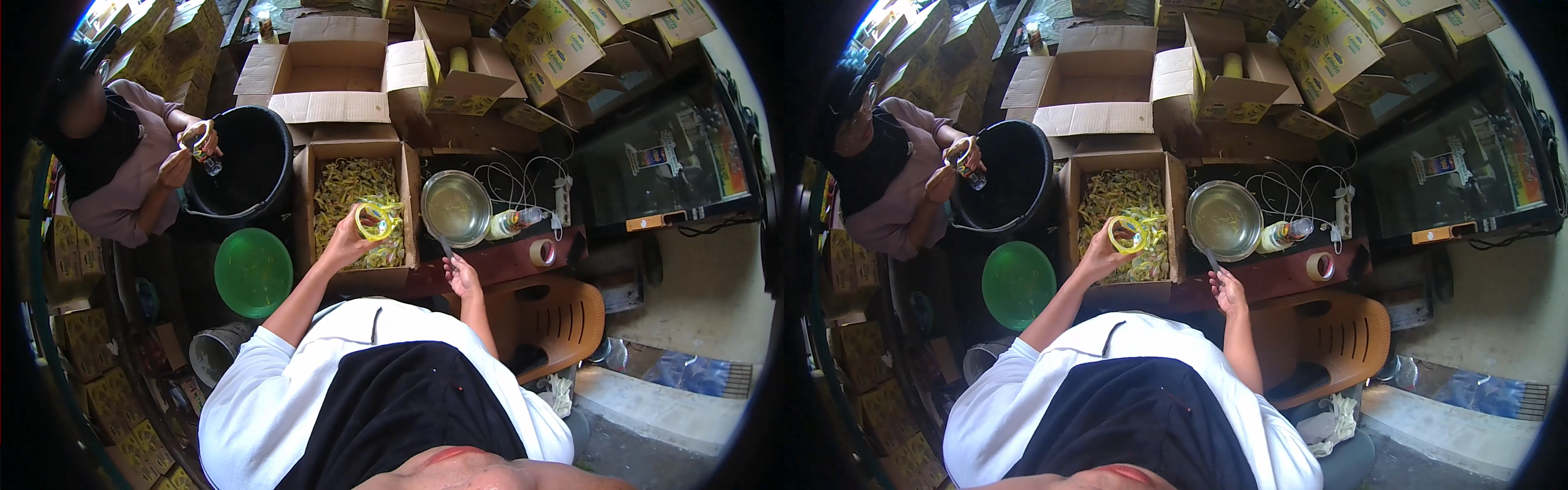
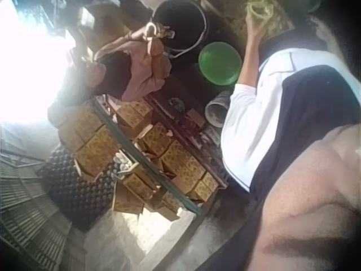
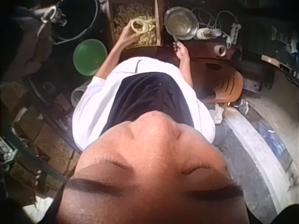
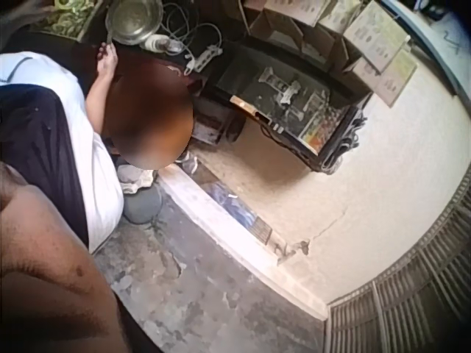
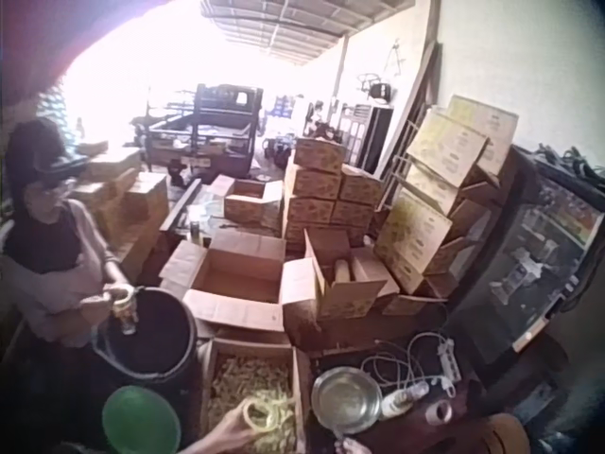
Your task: The person fills plastic cups with snacks from a large container, places a small packet inside each cup, and then puts the filled cups into a cardboard box before moving it to a shelf.
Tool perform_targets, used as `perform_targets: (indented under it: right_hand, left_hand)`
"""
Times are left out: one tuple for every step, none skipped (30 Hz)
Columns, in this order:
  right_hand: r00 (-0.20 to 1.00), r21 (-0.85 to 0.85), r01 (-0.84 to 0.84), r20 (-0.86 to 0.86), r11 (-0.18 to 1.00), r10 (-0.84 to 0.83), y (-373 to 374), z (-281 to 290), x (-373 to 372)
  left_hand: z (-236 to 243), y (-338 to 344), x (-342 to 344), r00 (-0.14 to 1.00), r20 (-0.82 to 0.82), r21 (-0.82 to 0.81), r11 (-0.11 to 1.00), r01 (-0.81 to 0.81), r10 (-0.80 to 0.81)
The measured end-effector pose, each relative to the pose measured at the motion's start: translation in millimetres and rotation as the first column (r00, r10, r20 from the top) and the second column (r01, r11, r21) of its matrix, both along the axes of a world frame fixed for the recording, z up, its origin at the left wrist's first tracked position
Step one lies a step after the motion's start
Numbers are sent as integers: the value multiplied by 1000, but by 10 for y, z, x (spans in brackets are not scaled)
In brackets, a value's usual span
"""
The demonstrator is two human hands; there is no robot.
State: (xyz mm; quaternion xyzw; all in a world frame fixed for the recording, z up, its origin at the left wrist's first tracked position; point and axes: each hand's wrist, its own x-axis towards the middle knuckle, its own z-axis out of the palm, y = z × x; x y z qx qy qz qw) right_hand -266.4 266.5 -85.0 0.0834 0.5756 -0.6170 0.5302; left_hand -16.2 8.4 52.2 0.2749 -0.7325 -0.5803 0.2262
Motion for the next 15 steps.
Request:
perform_targets:
  right_hand:
    - [998, -17, 35, 51, 999, -34, -9, 17, 4]
    - [998, -18, 31, 52, 999, -30, -21, 37, -6]
    - [996, -4, 28, 82, 1000, -28, -25, 69, -14]
    - [993, 10, 25, 113, 1000, -26, -30, 97, -12]
    - [993, 10, 23, 115, 1000, -24, -37, 121, 2]
    - [996, -15, 8, 90, 1000, -7, -46, 152, 18]
    - [998, -40, -7, 66, 999, 10, -53, 185, 35]
    - [998, -39, -10, 68, 999, 13, -66, 218, 49]
    - [998, -81, -3, 56, 997, 7, -99, 324, 88]
    - [999, -121, -5, 45, 993, 11, -167, 444, 132]
    - [999, -122, -6, 46, 993, 12, -245, 562, 182]
    - [997, -124, -70, -52, 990, 64, -311, 694, 247]
    - [981, -119, -143, -146, 983, 125, -408, 830, 326]
    - [956, -83, -191, -241, 978, 166, -529, 1025, 451]
    - [957, -84, -188, -241, 978, 164, -615, 1141, 561]
  left_hand:
    - [9, -1, 6, 1000, 22, -16, 1000, 12, -11]
    - [-9, -5, 10, 1000, 7, -28, 999, 21, -21]
    - [-15, 2, 13, 1000, 9, -28, 999, 19, -18]
    - [-18, 12, 13, 1000, 30, -69, 998, 8, -6]
    - [-24, 22, 14, 999, 50, -110, 994, -2, 8]
    - [-33, 36, 12, 998, 66, -141, 990, -12, 21]
    - [-36, 49, 12, 997, 68, -141, 990, -14, 24]
    - [-33, 63, 13, 993, 117, -170, 985, -9, 29]
    - [-28, 72, -5, 986, 164, -200, 980, 7, 26]
    - [-55, 84, -7, 986, 165, -201, 980, 6, 27]
    - [-105, 98, -9, 980, 187, -302, 953, -9, 68]
    - [-123, 112, -27, 974, 204, -401, 916, -11, 101]
    - [-93, 120, -26, 973, 207, -401, 916, -11, 102]
    - [-45, 125, -21, 971, 214, -437, 899, -2, 106]
    - [-8, 124, -32, 970, 218, -473, 881, 11, 105]
